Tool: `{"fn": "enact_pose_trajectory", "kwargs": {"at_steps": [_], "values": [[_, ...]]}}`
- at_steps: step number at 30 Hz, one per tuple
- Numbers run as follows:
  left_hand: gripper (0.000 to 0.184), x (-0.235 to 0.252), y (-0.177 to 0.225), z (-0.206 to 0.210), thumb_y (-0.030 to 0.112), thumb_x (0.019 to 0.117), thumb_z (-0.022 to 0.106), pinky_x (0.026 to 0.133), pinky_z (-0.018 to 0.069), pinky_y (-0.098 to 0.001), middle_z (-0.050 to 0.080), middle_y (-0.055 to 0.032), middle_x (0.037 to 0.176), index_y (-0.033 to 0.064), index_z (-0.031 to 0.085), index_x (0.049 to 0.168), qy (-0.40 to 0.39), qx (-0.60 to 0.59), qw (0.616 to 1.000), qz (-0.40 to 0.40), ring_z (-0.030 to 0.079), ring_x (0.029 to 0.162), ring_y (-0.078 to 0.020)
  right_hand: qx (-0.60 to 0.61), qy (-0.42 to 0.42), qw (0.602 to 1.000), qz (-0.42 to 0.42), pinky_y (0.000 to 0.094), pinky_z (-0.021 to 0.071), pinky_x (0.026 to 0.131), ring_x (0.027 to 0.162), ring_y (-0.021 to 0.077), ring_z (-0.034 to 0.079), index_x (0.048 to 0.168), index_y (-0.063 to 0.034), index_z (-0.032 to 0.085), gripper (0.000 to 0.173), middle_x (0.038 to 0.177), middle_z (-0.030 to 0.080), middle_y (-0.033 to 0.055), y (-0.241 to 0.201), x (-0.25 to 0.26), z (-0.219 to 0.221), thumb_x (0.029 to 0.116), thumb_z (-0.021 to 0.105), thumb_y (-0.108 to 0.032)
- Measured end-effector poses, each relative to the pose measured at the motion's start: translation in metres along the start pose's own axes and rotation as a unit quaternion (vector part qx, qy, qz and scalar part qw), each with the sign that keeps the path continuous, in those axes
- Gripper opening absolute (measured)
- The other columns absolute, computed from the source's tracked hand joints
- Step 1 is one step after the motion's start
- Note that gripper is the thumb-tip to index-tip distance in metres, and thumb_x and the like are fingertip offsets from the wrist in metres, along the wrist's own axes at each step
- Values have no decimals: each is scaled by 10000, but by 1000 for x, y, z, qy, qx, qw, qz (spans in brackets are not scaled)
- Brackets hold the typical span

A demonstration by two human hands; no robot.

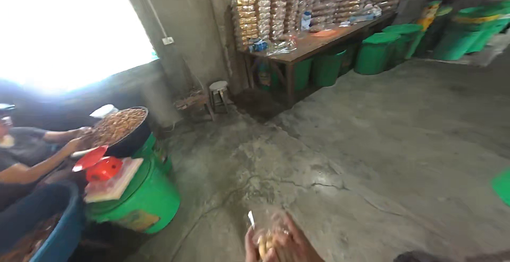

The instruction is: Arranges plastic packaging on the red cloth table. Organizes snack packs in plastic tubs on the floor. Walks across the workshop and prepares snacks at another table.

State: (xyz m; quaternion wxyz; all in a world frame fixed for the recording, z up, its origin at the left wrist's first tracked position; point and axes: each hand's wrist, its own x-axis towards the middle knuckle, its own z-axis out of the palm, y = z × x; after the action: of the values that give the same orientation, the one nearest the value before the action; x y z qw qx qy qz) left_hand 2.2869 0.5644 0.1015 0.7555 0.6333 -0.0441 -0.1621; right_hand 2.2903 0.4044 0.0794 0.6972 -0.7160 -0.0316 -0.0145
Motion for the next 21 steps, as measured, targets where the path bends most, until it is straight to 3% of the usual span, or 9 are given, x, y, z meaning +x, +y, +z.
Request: {"fn": "enact_pose_trajectory", "kwargs": {"at_steps": [2,5,8,10,13,16,18,20,21], "values": [[709,77,19,21,70,949,649,991,544,-314,611,-122,1260,-76,224,1498,-70,5,997,-31,645,1102,-91,-8,92,996,-12,353,580,801,888,133,664,1371,63,470,497,1049,667,107,-13,68,-39,1005,536,-266],[669,193,37,46,1,898,680,962,560,-307,656,-131,1189,-92,317,1453,-120,27,992,-33,673,1052,-103,-10,186,982,-31,264,574,773,876,51,654,1324,43,496,451,1054,665,53,-18,153,-89,989,545,-254],[627,315,43,59,35,865,728,893,585,-288,679,-107,1093,-94,393,1379,-198,70,978,-16,692,961,-85,11,234,972,-20,216,576,724,846,11,649,1280,15,478,406,1041,652,11,-3,225,-129,929,585,-158],[580,392,43,61,28,838,763,882,579,-287,686,-90,1045,-78,455,1318,-220,94,971,-23,687,933,-80,16,235,972,-7,208,576,752,851,-1,646,1260,35,466,359,1018,635,0,9,280,-153,931,566,-69],[644,498,54,51,13,842,767,908,577,-307,697,-97,1085,-64,433,1387,-186,112,973,-76,693,956,-94,15,186,982,34,248,562,777,822,31,635,1133,30,570,187,922,644,8,29,395,-197,996,514,-84],[640,588,77,19,23,863,744,878,598,-316,702,-82,1077,-35,414,1408,-133,136,975,-114,705,928,-100,-26,27,995,94,355,578,817,881,147,671,1158,20,623,314,982,679,96,32,521,-225,964,625,-225],[729,645,92,-4,57,812,799,940,577,-383,702,-153,1115,-75,420,1421,-117,209,966,-95,705,999,-171,-55,-79,986,139,447,551,886,962,252,663,1181,46,610,415,1055,666,182,24,601,-234,939,691,-281],[781,698,99,-22,112,770,846,970,553,-440,694,-208,1128,-118,441,1398,-94,268,956,-70,698,1040,-229,-126,-146,974,114,478,524,913,999,316,649,1092,85,646,327,1078,653,230,26,672,-238,970,670,-218],[764,726,99,-30,128,762,853,965,548,-438,687,-214,1129,-120,463,1370,-79,277,956,-55,692,1038,-228,-176,-168,968,57,488,526,920,1021,342,651,1049,87,666,283,1083,654,242,31,705,-239,985,646,-189]]}}
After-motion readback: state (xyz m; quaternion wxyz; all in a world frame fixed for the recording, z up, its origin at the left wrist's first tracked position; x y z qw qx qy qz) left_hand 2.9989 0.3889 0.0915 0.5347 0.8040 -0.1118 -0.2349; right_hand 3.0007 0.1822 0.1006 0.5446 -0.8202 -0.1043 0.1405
